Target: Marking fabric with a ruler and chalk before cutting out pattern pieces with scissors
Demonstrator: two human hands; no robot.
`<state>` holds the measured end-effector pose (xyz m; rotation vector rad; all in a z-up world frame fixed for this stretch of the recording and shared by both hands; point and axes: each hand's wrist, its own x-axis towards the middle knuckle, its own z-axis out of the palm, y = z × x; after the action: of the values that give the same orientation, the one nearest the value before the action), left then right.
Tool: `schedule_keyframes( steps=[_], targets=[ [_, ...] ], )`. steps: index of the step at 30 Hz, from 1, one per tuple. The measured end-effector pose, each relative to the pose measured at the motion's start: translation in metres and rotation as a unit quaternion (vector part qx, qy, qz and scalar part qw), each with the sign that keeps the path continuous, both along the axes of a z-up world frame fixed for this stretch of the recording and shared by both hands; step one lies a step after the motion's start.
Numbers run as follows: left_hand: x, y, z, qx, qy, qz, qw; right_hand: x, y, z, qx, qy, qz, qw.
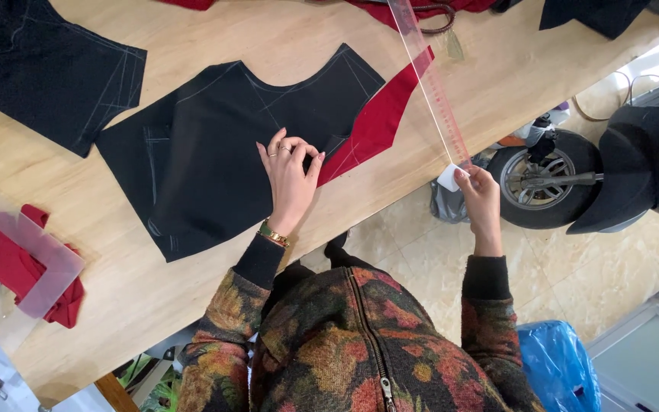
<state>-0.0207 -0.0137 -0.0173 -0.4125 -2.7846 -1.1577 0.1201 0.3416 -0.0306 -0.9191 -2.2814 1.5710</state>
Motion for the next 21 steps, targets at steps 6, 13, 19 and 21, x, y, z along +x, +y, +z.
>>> schedule_keyframes(
  steps=[6, 13, 19, 21],
  targets=[
    [-0.001, 0.001, 0.003, 0.005, -0.005, -0.001, 1.0, -0.001, 0.003, -0.001, 0.007, -0.011, -0.003, 1.0],
    [-0.001, 0.001, 0.004, 0.004, -0.005, 0.0, 1.0, -0.003, 0.0, 0.0, 0.012, -0.007, -0.003, 1.0],
    [0.012, 0.01, 0.019, -0.022, 0.011, -0.056, 0.998, -0.005, -0.002, 0.002, 0.024, -0.015, -0.003, 1.0],
    [0.015, 0.01, 0.019, -0.038, 0.019, -0.08, 0.996, -0.004, 0.001, -0.001, 0.026, -0.015, -0.001, 1.0]
  ],
)
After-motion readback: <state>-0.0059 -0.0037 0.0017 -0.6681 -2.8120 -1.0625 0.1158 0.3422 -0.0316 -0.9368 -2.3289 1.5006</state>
